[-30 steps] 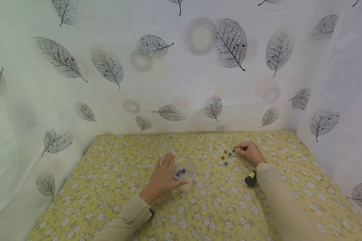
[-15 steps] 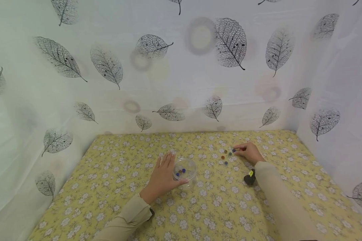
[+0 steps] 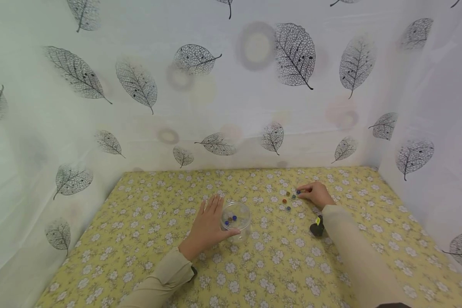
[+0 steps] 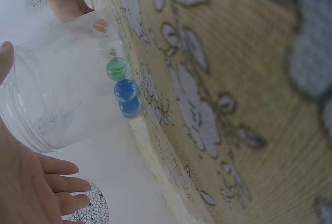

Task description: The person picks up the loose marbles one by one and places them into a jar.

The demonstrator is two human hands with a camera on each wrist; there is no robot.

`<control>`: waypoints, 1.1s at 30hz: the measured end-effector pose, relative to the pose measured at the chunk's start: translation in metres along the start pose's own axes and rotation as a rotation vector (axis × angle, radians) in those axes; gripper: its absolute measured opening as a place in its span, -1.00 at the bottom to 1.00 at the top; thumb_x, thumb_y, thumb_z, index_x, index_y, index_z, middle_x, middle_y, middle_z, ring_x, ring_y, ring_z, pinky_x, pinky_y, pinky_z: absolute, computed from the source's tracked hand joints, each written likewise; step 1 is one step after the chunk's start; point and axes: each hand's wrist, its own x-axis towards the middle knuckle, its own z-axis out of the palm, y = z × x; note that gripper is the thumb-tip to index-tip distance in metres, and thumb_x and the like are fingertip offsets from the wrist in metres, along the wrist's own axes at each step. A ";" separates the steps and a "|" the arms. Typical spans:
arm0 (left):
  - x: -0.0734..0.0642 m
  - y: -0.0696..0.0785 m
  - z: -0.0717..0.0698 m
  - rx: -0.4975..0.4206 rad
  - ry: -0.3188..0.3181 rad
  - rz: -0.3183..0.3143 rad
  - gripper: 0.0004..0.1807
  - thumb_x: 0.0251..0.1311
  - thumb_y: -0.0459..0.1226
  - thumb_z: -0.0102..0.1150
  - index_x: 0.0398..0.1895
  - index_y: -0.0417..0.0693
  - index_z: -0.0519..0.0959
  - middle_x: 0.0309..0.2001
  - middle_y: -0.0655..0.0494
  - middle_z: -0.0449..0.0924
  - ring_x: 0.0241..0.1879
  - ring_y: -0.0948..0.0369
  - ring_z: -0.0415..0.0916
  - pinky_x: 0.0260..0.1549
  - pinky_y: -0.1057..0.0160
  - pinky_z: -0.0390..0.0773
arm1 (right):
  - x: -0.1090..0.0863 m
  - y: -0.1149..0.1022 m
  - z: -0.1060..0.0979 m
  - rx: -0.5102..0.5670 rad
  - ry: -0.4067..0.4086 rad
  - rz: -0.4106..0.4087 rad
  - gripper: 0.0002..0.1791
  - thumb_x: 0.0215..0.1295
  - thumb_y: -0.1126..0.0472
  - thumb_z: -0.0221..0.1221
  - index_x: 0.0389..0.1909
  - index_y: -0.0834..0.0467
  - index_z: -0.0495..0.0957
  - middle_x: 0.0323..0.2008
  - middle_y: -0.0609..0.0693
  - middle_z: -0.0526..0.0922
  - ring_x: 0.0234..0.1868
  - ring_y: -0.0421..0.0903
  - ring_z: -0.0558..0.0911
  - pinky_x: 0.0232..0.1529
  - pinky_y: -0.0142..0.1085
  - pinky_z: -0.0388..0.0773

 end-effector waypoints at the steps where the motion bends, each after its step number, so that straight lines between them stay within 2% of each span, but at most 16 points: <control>1: 0.000 0.000 0.000 0.000 0.002 0.001 0.22 -0.04 0.46 -0.04 0.45 -0.27 -0.01 0.47 -0.18 -0.05 0.48 -0.05 -0.10 0.42 -0.12 -0.03 | 0.000 0.000 0.000 -0.001 0.000 0.004 -0.57 0.18 0.14 0.26 0.03 0.29 0.58 -0.60 -0.01 0.50 -0.68 -0.21 0.25 -0.58 -0.31 0.31; 5: 0.000 0.001 -0.001 0.003 0.000 0.002 0.22 -0.03 0.46 -0.04 0.45 -0.28 -0.01 0.47 -0.19 -0.05 0.48 -0.05 -0.10 0.42 -0.12 -0.02 | 0.001 -0.001 0.000 0.004 -0.004 0.018 -0.56 0.18 0.13 0.26 0.03 0.29 0.59 -0.62 0.00 0.50 -0.68 -0.20 0.23 -0.58 -0.31 0.30; 14: 0.001 0.002 -0.003 -0.009 -0.012 -0.004 0.21 -0.02 0.45 -0.04 0.45 -0.28 -0.01 0.47 -0.18 -0.06 0.48 -0.05 -0.11 0.42 -0.12 -0.04 | 0.003 -0.002 -0.002 0.010 0.001 0.035 -0.60 0.16 0.13 0.27 -0.03 0.28 0.62 -0.46 0.07 0.58 -0.62 -0.16 0.35 -0.54 -0.30 0.34; 19: 0.001 0.002 -0.003 -0.013 -0.019 -0.007 0.21 -0.02 0.46 -0.06 0.46 -0.26 -0.03 0.48 -0.17 -0.06 0.49 -0.04 -0.12 0.43 -0.11 -0.05 | 0.003 0.000 -0.003 0.015 -0.006 0.033 -0.62 0.17 0.14 0.27 -0.05 0.28 0.63 -0.48 0.05 0.59 -0.60 -0.15 0.38 -0.52 -0.30 0.34; 22: 0.001 0.001 -0.003 -0.014 -0.017 -0.007 0.21 -0.02 0.46 -0.06 0.46 -0.26 -0.03 0.48 -0.17 -0.06 0.48 -0.04 -0.12 0.43 -0.11 -0.05 | 0.003 0.000 -0.003 0.022 -0.010 0.042 -0.62 0.17 0.14 0.27 -0.05 0.27 0.64 -0.47 0.12 0.61 -0.56 -0.12 0.42 -0.50 -0.31 0.36; 25: 0.001 0.001 -0.001 -0.019 -0.019 -0.011 0.22 -0.03 0.46 -0.05 0.46 -0.25 -0.03 0.48 -0.16 -0.07 0.49 -0.04 -0.13 0.43 -0.11 -0.06 | 0.001 -0.001 -0.003 0.038 -0.009 0.044 -0.65 0.17 0.15 0.27 -0.06 0.26 0.65 -0.24 0.28 0.66 -0.41 -0.01 0.57 -0.42 -0.29 0.50; 29: 0.001 0.001 0.000 -0.013 -0.016 -0.014 0.22 -0.03 0.46 -0.05 0.46 -0.25 -0.03 0.48 -0.17 -0.07 0.49 -0.04 -0.12 0.43 -0.11 -0.06 | -0.005 -0.001 -0.005 0.054 -0.006 0.028 -0.68 0.18 0.16 0.27 -0.09 0.24 0.66 0.06 0.38 0.54 -0.11 0.17 0.62 -0.26 -0.19 0.63; 33: 0.001 0.001 -0.001 -0.007 -0.010 -0.010 0.22 -0.03 0.46 -0.04 0.46 -0.26 -0.01 0.48 -0.17 -0.06 0.48 -0.04 -0.12 0.43 -0.11 -0.05 | -0.012 0.000 -0.009 0.056 -0.012 0.045 -0.65 0.20 0.11 0.25 -0.05 0.21 0.65 0.10 0.38 0.51 -0.19 0.06 0.64 -0.32 -0.24 0.60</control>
